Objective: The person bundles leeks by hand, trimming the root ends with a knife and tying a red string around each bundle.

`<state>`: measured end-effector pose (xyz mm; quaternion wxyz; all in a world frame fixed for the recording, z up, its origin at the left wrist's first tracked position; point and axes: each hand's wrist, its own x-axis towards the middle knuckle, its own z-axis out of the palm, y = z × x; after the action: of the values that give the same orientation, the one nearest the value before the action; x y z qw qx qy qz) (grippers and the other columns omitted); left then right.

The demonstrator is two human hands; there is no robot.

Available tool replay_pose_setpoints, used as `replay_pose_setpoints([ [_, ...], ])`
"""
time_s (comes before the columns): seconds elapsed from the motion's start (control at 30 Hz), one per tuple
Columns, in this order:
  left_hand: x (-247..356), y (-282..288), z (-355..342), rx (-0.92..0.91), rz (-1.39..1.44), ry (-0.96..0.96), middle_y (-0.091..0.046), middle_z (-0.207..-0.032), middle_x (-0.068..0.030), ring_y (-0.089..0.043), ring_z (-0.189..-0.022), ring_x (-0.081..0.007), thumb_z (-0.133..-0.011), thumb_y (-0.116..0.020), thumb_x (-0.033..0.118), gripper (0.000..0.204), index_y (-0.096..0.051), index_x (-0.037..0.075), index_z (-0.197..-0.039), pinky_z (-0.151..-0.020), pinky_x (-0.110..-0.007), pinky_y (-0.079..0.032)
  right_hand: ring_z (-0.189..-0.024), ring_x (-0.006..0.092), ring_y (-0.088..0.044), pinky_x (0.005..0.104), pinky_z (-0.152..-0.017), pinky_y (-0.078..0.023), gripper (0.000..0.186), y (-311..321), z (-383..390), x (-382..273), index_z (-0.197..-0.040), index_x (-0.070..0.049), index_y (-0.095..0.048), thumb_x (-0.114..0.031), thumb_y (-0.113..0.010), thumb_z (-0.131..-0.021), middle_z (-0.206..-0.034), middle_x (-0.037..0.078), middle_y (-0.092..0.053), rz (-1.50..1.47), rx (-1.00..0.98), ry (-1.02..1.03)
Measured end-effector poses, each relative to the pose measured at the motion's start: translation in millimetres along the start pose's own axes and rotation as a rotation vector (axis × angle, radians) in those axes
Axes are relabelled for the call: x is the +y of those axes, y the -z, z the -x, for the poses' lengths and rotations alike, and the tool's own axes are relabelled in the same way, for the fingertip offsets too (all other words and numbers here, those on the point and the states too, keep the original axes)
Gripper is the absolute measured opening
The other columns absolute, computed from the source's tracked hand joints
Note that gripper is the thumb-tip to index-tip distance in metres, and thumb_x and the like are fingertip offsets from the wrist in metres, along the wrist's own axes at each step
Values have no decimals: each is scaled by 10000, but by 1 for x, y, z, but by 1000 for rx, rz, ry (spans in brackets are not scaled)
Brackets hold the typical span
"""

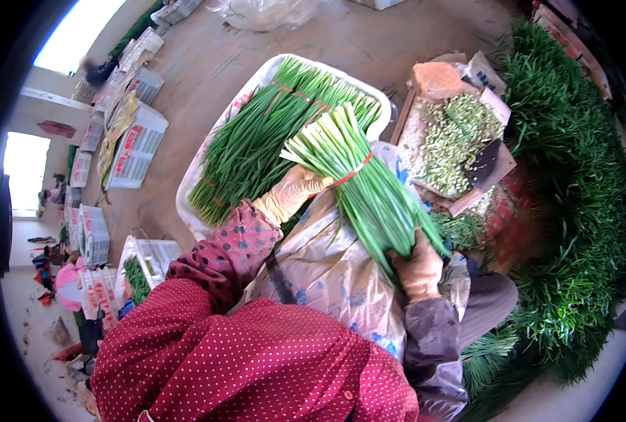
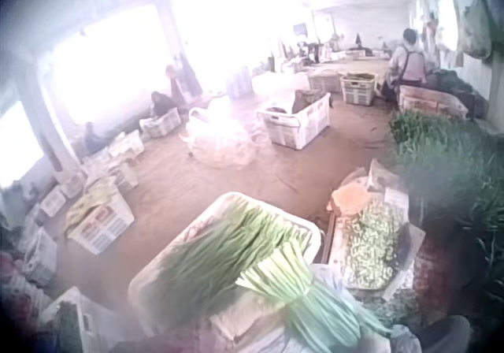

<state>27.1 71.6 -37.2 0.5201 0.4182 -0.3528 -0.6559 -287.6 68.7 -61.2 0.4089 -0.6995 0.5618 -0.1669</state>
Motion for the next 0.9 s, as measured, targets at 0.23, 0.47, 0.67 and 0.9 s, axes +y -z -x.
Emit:
replay_pose_setpoints([
  [0.23, 10, -78, -42, 12, 182, -397, -440, -1479, -57, -396, -1362, -179, -792, -821, 415, 950, -298, 81, -1512, -1164, -370, -275, -943, 427, -642, 482, -807, -529, 733, -11, 14, 15, -1319, 51, -488, -258, -768, -715, -1065, 247, -652, 341, 355, 160],
  [0.47, 20, -95, -66, 133, 267, -195, -635, -1197, -11, -573, -1114, -137, -780, -847, 195, 601, -566, 71, -1296, -1017, -313, -433, -867, 428, -634, 496, -738, -515, 666, 3, 12, -11, -1281, 30, -524, -269, -775, -741, -977, 228, -656, 456, 438, 199],
  [0.67, 33, -116, -66, 104, 219, -268, -674, -1150, -28, -611, -1112, -168, -686, -881, 32, 660, -572, 53, -1269, -992, -334, -485, -1164, 385, -602, 415, -964, -490, 885, 45, 28, -50, -1407, -1, -431, -356, -834, -703, -1226, 260, -625, 301, -212, -151],
  [0.9, 52, -138, -50, -55, 138, -227, -606, -1285, -53, -568, -1188, -178, -653, -903, 35, 812, -491, 51, -1352, -1048, -347, -446, -1245, 429, -538, 433, -1063, -424, 905, 128, 32, -58, -1375, 25, -489, -333, -900, -652, -1331, 263, -559, -73, 395, 169],
])
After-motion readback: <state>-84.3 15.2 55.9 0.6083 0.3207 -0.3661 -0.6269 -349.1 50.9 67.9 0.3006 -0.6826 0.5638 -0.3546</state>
